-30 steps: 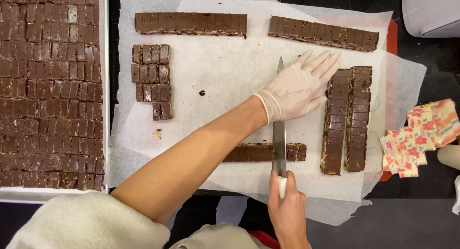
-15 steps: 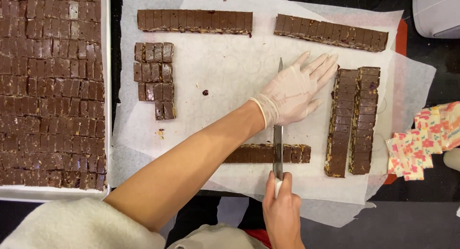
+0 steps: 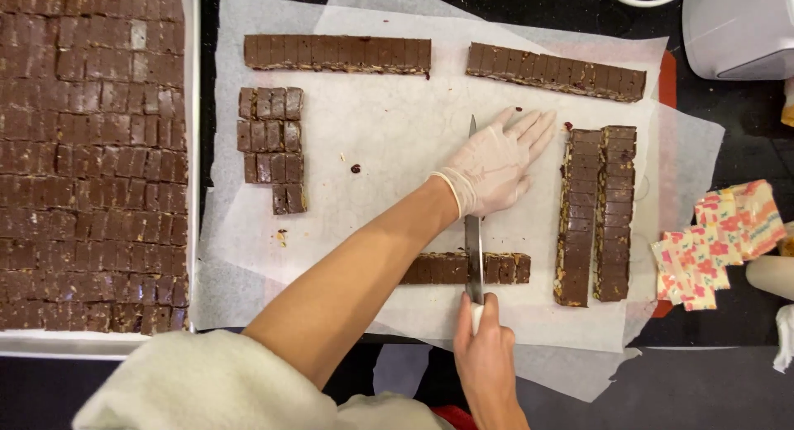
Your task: Cutting long chocolate-covered pastry bars into smaller rectangular pieces and arranging them on a tray.
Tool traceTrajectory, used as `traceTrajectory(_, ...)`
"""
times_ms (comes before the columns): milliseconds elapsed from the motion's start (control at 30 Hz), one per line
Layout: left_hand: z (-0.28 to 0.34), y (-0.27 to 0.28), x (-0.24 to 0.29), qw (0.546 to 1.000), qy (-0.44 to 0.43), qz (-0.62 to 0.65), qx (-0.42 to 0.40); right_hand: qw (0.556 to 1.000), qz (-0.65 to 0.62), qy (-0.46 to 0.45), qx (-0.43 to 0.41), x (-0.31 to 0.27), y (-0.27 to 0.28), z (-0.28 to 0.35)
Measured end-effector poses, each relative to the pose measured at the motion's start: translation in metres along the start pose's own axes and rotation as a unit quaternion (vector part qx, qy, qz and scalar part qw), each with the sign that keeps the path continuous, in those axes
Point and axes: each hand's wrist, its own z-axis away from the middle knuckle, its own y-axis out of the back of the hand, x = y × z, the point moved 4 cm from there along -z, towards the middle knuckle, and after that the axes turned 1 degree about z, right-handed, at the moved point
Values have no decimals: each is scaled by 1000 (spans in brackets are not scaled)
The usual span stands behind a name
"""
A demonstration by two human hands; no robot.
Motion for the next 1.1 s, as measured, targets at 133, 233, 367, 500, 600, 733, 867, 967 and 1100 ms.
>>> traceTrajectory(133, -1, 9, 0, 1000, 10, 8, 15, 999, -16, -30, -16, -7, 15, 9)
traceTrajectory(233, 0, 39, 5, 999, 4, 5, 54, 999, -34, -38, -7, -18, 26, 16)
traceTrajectory(367, 7, 43, -4, 998, 8, -18, 62, 998, -55, 4, 1, -16, 18, 15)
traceTrajectory(500, 13, 31, -6, 998, 3, 3, 55, 998, -58, 3, -10, -17, 12, 18)
traceTrajectory(600, 15, 31, -8, 999, 1, 7, 46, 999, -50, 0, -14, -20, 10, 19)
traceTrajectory(733, 20, 27, -9, 999, 0, 14, 29, 998, -49, -20, -29, -27, 12, 20)
traceTrajectory(867, 24, 29, -8, 999, 13, 2, 29, 994, -16, -92, -55, -14, 0, 19)
traceTrajectory(967, 25, 26, -9, 999, 25, 1, 31, 999, 17, -35, -14, 13, -20, 15)
traceTrajectory(1100, 28, 24, -11, 1000, 9, 5, 6, 925, 287, 246, 29, 22, -44, 21)
